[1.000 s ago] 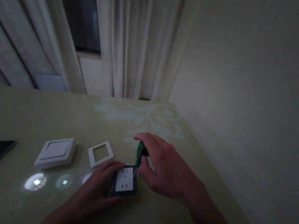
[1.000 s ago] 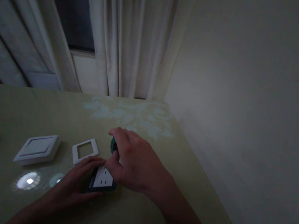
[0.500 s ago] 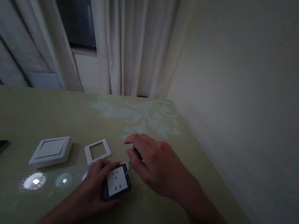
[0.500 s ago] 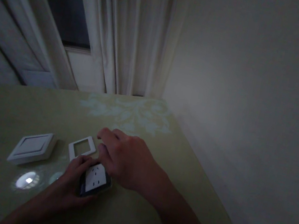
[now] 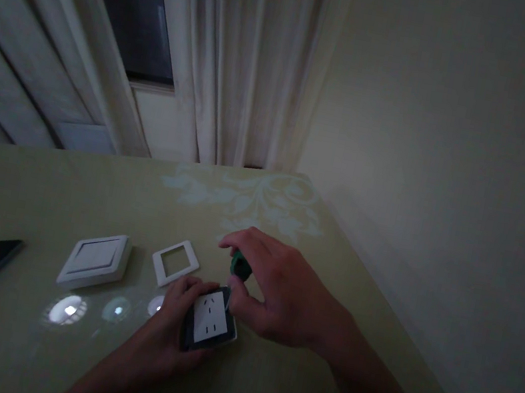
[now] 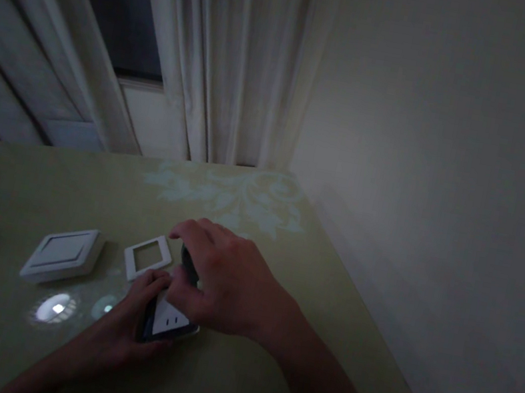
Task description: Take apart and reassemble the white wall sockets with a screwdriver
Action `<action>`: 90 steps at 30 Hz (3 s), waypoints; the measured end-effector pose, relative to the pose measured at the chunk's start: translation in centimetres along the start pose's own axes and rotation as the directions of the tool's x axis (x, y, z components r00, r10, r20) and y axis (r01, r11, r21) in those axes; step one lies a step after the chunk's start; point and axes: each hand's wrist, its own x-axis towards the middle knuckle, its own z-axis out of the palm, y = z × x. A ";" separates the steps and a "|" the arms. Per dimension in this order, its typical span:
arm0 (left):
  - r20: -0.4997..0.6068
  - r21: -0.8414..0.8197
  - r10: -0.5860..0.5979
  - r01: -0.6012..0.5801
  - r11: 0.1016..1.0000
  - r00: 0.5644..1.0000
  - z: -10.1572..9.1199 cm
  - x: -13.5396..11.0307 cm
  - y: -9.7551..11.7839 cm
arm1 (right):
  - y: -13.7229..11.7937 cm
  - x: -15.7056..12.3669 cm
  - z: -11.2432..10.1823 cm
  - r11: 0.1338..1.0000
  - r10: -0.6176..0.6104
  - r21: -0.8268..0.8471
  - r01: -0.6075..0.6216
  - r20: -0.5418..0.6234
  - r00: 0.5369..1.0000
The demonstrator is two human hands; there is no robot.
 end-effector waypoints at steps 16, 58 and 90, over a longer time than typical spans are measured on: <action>-0.038 0.013 0.012 -0.012 1.000 0.999 0.4 0.4 0.7 | -0.2 -0.1 -0.5 1.000 0.007 -0.021 -0.007 -0.012 1.000; -0.126 -0.144 -0.027 0.009 0.990 0.992 -2.0 0.5 0.0 | 11.4 -5.2 7.6 0.740 0.641 -0.144 -0.658 -0.150 0.753; -0.226 -0.452 -0.320 0.192 0.871 0.920 -0.5 1.6 2.9 | 6.0 -4.4 12.6 0.519 0.572 0.749 -0.411 0.054 0.819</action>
